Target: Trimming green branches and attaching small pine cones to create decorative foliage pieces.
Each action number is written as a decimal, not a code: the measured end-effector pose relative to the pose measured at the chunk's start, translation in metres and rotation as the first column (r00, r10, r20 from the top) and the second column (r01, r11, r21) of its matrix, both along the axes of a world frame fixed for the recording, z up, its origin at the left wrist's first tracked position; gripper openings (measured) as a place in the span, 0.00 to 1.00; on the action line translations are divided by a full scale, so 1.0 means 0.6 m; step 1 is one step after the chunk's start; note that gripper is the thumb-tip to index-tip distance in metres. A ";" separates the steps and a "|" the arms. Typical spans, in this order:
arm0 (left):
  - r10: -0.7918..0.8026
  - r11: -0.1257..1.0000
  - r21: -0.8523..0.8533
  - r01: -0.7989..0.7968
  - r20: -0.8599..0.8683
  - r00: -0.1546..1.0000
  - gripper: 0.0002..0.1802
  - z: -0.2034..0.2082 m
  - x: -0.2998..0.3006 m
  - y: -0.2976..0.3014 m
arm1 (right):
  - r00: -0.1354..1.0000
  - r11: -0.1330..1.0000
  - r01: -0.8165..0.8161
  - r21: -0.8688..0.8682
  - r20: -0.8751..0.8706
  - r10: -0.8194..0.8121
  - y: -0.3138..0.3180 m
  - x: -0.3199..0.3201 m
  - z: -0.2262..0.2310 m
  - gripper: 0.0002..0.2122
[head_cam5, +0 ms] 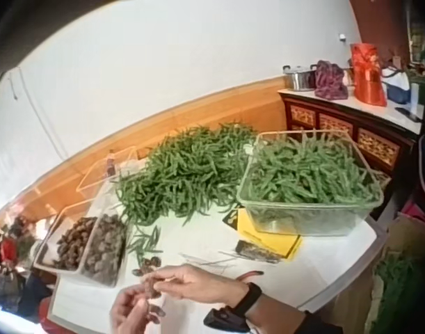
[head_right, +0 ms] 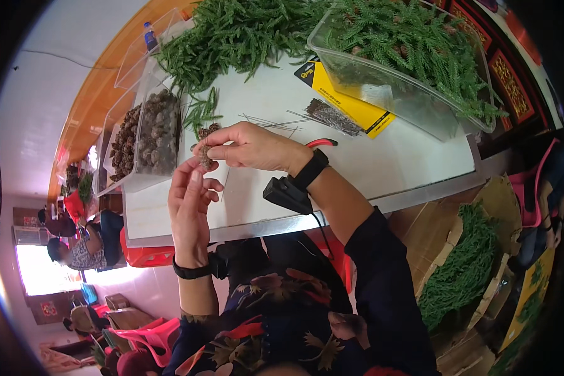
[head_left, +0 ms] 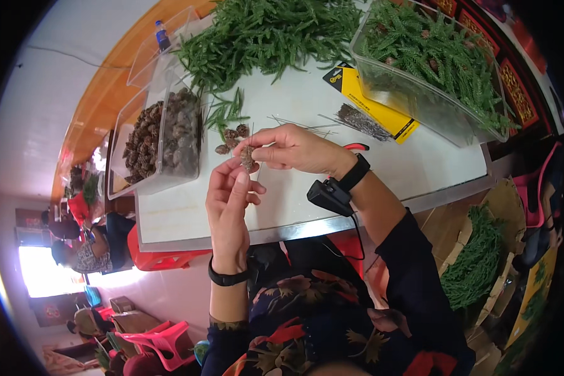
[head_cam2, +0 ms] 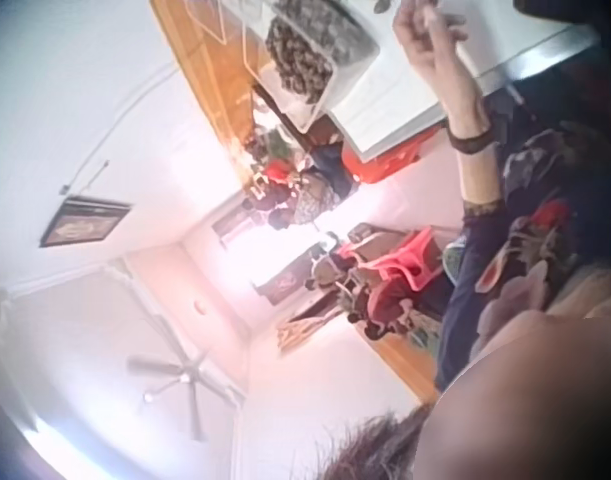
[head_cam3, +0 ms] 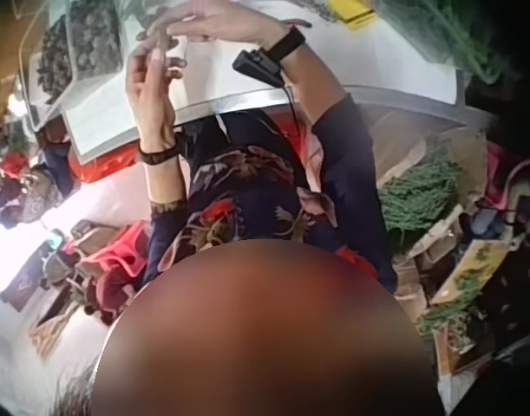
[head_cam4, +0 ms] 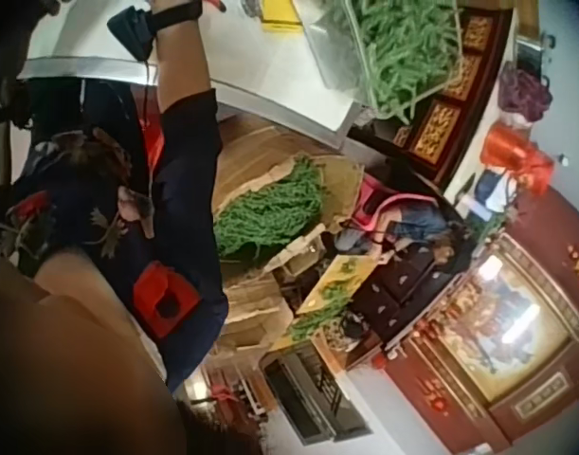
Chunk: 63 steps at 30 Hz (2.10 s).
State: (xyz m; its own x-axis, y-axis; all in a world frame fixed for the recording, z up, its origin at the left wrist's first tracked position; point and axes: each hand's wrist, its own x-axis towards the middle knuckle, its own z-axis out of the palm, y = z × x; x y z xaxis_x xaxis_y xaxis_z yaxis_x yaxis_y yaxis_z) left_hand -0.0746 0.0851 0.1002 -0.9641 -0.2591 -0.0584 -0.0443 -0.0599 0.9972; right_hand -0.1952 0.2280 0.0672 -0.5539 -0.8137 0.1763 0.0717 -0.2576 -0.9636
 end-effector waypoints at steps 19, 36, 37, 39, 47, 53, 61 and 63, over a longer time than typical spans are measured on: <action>0.083 0.877 0.470 -0.105 0.068 0.994 0.08 -0.063 0.014 -0.025 | 0.993 0.993 0.110 -0.029 -0.044 -0.112 -0.040 0.016 -0.032 0.08; 0.028 0.848 0.526 -0.065 0.079 0.996 0.06 -0.089 0.018 -0.053 | 0.935 0.968 0.243 0.068 -0.281 -0.215 -0.045 0.022 -0.036 0.07; 0.035 0.847 0.527 -0.073 0.082 0.996 0.06 -0.090 0.020 -0.054 | 0.937 0.968 0.245 0.051 -0.269 -0.223 -0.046 0.022 -0.038 0.07; 0.050 0.845 0.527 -0.089 0.088 0.995 0.05 -0.091 0.022 -0.055 | 0.950 0.972 0.219 0.086 -0.245 -0.193 -0.045 0.023 -0.036 0.07; 0.030 0.810 0.583 -0.069 0.076 0.997 0.05 -0.094 0.026 -0.049 | 0.982 0.988 0.132 0.077 -0.149 -0.120 -0.046 0.026 -0.028 0.06; 0.004 0.728 0.680 -0.089 0.126 0.992 0.05 -0.087 0.022 -0.041 | 0.989 0.995 0.090 0.031 -0.123 -0.086 -0.045 0.015 -0.034 0.05; -0.010 0.713 0.698 -0.061 0.097 0.995 0.05 -0.087 0.028 -0.035 | 0.988 0.987 0.123 0.100 -0.105 -0.113 -0.050 0.030 -0.035 0.06; -0.011 0.711 0.699 -0.077 0.121 0.993 0.05 -0.090 0.032 -0.041 | 0.986 0.988 0.117 0.100 -0.130 -0.104 -0.055 0.033 -0.040 0.05</action>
